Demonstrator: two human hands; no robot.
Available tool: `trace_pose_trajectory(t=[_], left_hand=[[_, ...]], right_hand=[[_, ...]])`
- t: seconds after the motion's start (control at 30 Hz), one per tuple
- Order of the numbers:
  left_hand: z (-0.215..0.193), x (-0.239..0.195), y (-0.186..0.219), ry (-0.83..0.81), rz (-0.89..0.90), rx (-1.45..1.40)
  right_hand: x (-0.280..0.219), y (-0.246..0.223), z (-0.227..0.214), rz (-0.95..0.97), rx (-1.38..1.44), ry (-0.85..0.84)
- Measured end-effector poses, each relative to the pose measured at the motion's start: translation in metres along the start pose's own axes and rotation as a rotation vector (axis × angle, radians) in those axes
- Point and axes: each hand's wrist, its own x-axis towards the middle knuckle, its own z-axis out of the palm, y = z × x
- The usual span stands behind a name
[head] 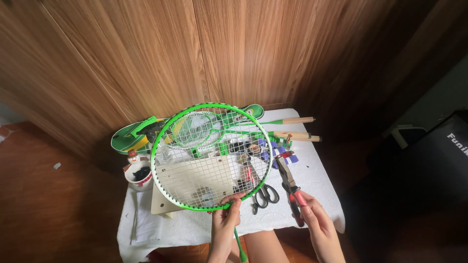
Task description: Repairing or inspecting a badminton racket stringing.
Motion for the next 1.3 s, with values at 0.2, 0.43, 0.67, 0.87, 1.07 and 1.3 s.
trace_pose_trajectory(t=[0.2,0.43,0.67,0.87,1.07,1.3], left_hand=[[0.003,-0.001,0.005,-0.01,0.001,0.009],[0.002,0.001,-0.001,-0.009,0.022,0.005],[-0.001,0.015,0.014,-0.167,0.063,0.056],[0.006,0.034,0.028,-0.322,0.005,0.018],[0.013,0.037,0.021,-0.286,-0.052,0.055],[0.008,0.033,0.012,-0.29,-0.122,0.084]], right_hand=[[0.001,0.019,-0.012,0.02,-0.062,-0.016],[-0.004,-0.013,0.0,-0.063,-0.04,-0.042],[-0.005,-0.009,0.001,-0.038,0.003,-0.054],[-0.005,-0.03,0.01,-0.069,-0.018,-0.043],[-0.002,-0.019,0.016,-0.138,-0.02,0.016],[-0.004,-0.006,0.014,-0.126,-0.065,0.077]])
